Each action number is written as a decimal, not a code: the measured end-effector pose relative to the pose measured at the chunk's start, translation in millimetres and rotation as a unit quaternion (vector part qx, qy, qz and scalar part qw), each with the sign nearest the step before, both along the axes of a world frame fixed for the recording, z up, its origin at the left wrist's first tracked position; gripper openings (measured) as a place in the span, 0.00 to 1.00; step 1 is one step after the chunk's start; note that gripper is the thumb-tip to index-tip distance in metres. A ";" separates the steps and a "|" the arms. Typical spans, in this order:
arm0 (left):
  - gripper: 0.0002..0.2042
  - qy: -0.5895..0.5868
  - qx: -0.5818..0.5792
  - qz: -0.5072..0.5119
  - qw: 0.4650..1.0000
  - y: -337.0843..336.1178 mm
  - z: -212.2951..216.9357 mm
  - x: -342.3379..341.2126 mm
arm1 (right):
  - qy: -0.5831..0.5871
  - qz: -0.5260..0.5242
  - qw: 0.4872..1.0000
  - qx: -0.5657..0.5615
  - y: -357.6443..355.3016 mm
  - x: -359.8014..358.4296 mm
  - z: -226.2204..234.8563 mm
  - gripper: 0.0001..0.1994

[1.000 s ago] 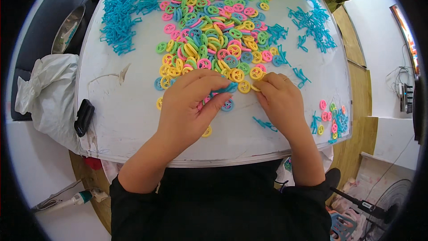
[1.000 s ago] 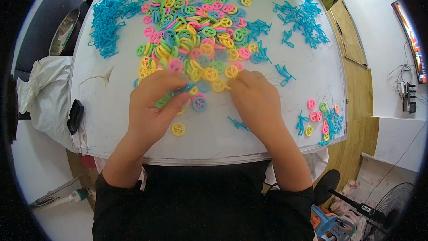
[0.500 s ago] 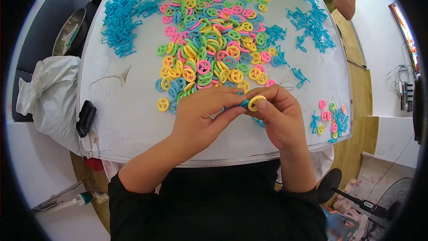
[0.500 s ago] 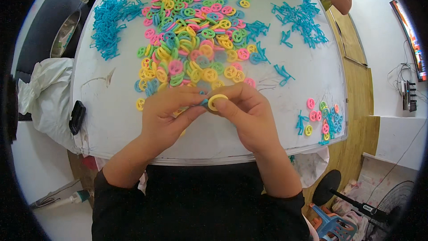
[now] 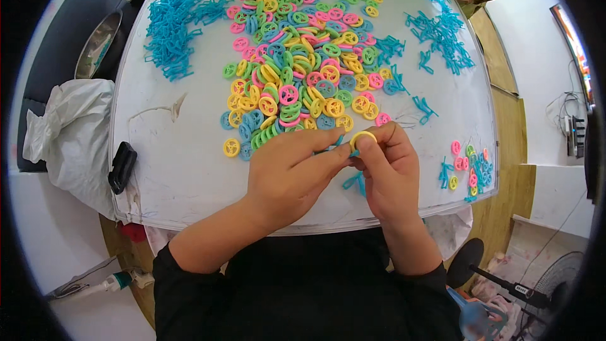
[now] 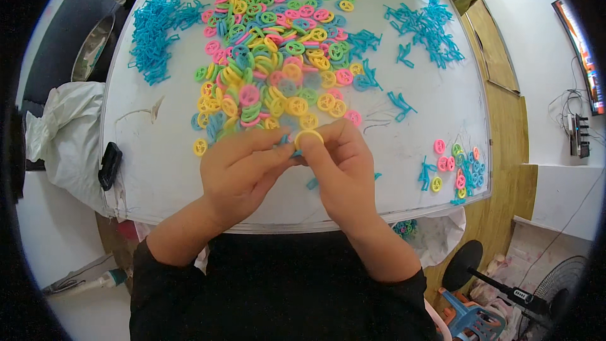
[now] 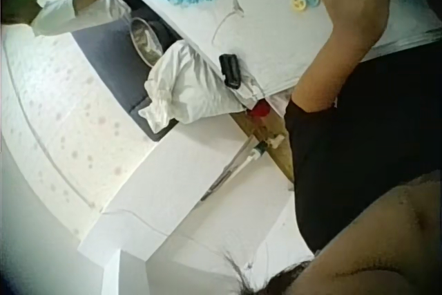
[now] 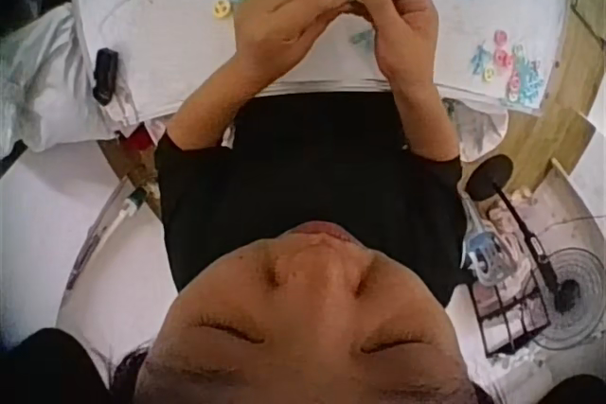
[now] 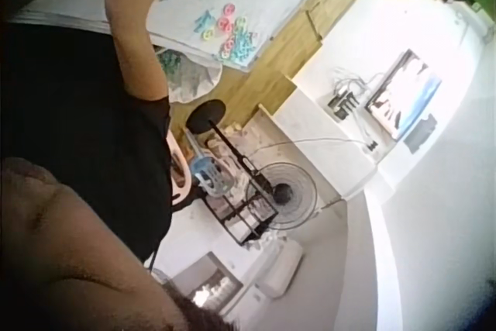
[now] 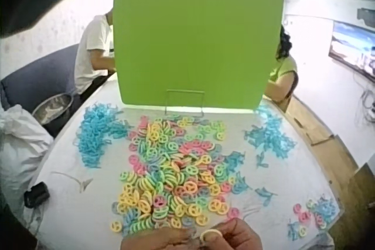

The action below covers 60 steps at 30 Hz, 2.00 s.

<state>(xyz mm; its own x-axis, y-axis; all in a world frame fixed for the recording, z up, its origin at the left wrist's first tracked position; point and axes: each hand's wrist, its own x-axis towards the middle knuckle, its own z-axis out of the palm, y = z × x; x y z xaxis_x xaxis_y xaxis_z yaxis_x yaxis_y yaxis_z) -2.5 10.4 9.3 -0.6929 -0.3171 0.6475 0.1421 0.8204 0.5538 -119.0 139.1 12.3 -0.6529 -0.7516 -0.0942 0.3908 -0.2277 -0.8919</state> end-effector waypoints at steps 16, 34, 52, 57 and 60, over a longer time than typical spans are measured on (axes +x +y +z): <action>0.23 -0.063 0.072 -0.058 0.994 -6.2 3.1 0.7 | 0.365 0.065 0.924 0.089 19.9 -12.4 13.7 0.21; 0.18 -0.172 0.138 -0.033 0.975 5.7 4.4 7.0 | 0.580 0.117 0.791 0.157 22.8 -27.4 19.9 0.22; 0.23 -0.129 0.055 -0.049 0.989 2.1 0.5 3.6 | 0.096 0.153 0.974 0.135 30.1 -24.8 4.4 0.13; 0.22 -0.062 0.020 -0.109 0.992 -6.8 14.0 -1.9 | 0.047 0.084 0.985 0.145 31.7 -31.3 6.2 0.14; 0.17 0.000 -0.082 -0.156 0.984 -6.4 17.5 1.0 | -0.004 0.143 0.983 0.114 38.5 -44.1 5.3 0.13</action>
<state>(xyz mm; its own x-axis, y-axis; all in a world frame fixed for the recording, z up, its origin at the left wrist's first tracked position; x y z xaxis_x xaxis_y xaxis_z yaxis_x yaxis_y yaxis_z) -1.5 4.0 26.8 -0.7396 0.0203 0.6728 0.4019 0.8151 0.4172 -163.0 177.6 17.6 -0.4164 -0.8632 -0.2856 0.4175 0.0975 -0.9034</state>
